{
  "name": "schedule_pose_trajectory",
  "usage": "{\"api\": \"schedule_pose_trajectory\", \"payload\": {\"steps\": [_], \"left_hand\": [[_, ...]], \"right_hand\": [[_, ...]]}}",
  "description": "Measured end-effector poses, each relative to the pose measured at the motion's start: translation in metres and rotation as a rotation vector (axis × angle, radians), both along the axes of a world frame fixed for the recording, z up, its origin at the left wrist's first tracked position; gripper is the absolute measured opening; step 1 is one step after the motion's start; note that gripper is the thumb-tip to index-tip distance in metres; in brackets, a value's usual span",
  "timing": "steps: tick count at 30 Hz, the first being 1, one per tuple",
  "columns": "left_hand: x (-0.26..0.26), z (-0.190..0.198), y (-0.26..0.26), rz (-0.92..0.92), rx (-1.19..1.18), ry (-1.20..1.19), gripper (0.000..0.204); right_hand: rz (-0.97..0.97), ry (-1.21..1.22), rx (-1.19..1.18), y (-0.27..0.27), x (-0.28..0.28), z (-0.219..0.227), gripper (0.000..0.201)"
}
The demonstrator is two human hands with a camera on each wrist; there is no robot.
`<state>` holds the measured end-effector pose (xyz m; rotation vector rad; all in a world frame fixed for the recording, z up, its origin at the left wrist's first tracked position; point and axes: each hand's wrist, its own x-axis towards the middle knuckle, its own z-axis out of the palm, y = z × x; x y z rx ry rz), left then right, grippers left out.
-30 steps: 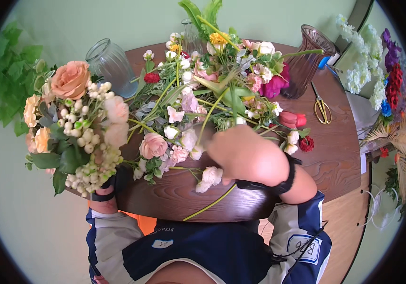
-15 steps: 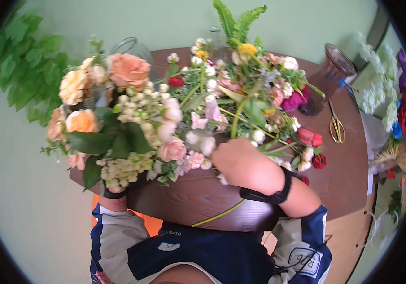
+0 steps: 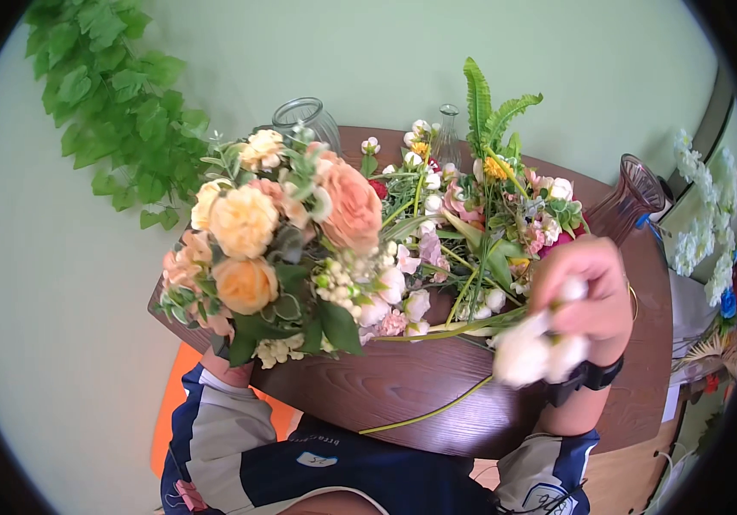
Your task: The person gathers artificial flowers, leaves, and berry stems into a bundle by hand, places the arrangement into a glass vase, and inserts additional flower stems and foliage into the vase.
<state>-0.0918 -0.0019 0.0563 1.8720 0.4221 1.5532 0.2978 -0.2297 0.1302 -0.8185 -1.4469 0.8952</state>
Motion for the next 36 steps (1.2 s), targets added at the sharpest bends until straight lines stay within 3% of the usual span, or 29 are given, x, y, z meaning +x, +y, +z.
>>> {"api": "schedule_pose_trajectory", "payload": {"steps": [1,3,4,7,8,12,21,23,24,27,29,31,32,35,36], "left_hand": [[0.000,0.000,-0.001,0.000,0.010,0.007,0.027],[0.001,0.000,-0.002,-0.003,0.027,0.023,0.026],[0.003,0.000,-0.003,-0.006,0.037,0.031,0.026],[0.009,0.001,-0.003,-0.024,0.072,0.053,0.025],[0.011,0.001,-0.003,-0.030,0.083,0.061,0.024],[0.016,0.003,-0.003,-0.050,0.124,0.101,0.023],[0.042,-0.003,0.000,-0.134,0.197,0.188,0.021],[0.045,-0.003,0.000,-0.145,0.217,0.208,0.020],[0.047,-0.003,0.000,-0.150,0.226,0.219,0.020],[0.052,-0.005,-0.002,-0.164,0.250,0.250,0.019],[0.054,-0.006,-0.003,-0.170,0.267,0.270,0.019],[0.056,-0.006,-0.003,-0.173,0.287,0.287,0.018],[0.056,-0.006,-0.003,-0.173,0.298,0.297,0.018],[0.057,-0.008,-0.005,-0.174,0.322,0.327,0.017],[0.057,-0.009,-0.006,-0.174,0.327,0.337,0.017]], "right_hand": [[-0.197,0.178,0.078,-0.008,0.003,-0.009,0.036],[0.035,0.495,-0.012,-0.017,0.018,-0.005,0.056],[-0.118,0.532,0.157,-0.015,0.013,-0.004,0.067],[0.188,0.497,0.413,0.002,0.017,-0.001,0.070],[0.251,0.320,0.345,0.003,0.031,0.001,0.068],[0.347,0.175,0.491,0.010,0.053,-0.017,0.066],[-0.076,0.205,0.679,0.026,0.014,-0.001,0.071],[-0.406,0.303,0.572,0.025,0.011,-0.002,0.074],[-0.299,0.196,0.612,0.025,0.013,0.002,0.070],[-0.329,0.217,0.608,0.023,0.012,0.002,0.059],[-0.392,0.273,0.648,0.024,0.000,0.000,0.051],[-0.589,0.171,0.605,0.023,-0.004,-0.008,0.041],[-0.647,0.054,0.699,0.028,-0.016,-0.005,0.031],[-0.535,0.037,0.502,0.021,-0.034,-0.009,0.025],[-0.631,-0.075,0.471,0.019,-0.038,-0.008,0.029]]}}
